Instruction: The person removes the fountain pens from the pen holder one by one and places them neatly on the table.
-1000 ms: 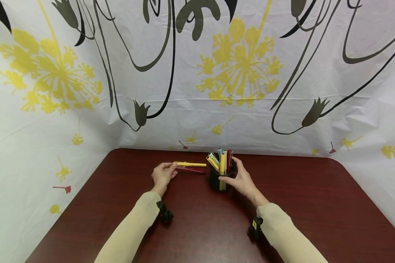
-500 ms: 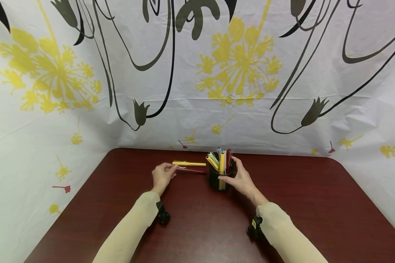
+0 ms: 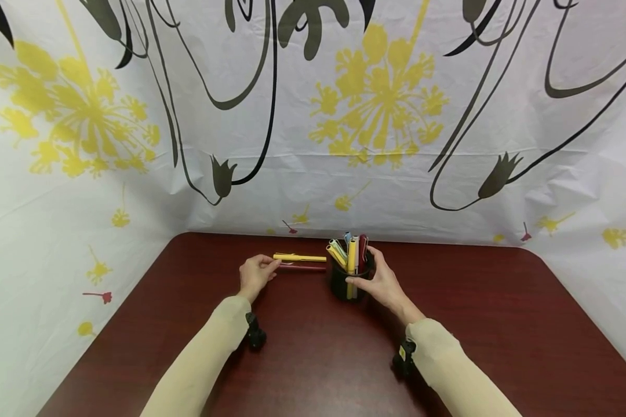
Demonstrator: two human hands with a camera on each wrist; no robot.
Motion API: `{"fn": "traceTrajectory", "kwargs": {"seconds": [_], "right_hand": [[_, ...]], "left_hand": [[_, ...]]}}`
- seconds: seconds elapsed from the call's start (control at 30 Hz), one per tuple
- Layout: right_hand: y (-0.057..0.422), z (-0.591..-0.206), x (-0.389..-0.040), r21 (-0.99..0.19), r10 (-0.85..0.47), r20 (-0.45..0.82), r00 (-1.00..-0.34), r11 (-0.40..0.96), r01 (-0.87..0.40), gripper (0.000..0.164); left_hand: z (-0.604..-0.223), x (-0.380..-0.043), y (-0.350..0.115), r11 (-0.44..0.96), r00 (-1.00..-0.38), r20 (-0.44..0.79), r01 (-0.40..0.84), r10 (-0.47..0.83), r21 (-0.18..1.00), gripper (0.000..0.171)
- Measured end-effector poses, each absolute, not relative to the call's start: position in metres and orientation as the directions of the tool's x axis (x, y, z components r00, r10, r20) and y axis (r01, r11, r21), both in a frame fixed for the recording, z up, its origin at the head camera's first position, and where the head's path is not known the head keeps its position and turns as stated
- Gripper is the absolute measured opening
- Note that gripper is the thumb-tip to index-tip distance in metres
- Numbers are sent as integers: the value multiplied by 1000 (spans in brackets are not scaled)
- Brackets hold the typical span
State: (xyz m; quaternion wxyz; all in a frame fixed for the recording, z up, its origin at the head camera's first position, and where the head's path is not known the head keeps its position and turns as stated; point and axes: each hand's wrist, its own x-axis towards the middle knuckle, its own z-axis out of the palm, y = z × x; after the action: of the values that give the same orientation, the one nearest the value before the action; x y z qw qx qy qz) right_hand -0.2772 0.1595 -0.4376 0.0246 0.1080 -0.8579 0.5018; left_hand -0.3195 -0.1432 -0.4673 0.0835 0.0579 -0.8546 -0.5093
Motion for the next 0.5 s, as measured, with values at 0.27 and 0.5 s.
{"fn": "traceTrajectory", "kwargs": {"seconds": [0.27, 0.5], "right_hand": [[159, -438, -278, -851, -156, 144, -977, 484, -203, 92], [160, -439, -278, -851, -160, 148, -976, 482, -208, 91]], "left_hand": [[-463, -323, -143, 357, -985, -26, -87, -173, 930, 18], [-460, -322, -142, 346, -987, -35, -88, -157, 934, 17]]}}
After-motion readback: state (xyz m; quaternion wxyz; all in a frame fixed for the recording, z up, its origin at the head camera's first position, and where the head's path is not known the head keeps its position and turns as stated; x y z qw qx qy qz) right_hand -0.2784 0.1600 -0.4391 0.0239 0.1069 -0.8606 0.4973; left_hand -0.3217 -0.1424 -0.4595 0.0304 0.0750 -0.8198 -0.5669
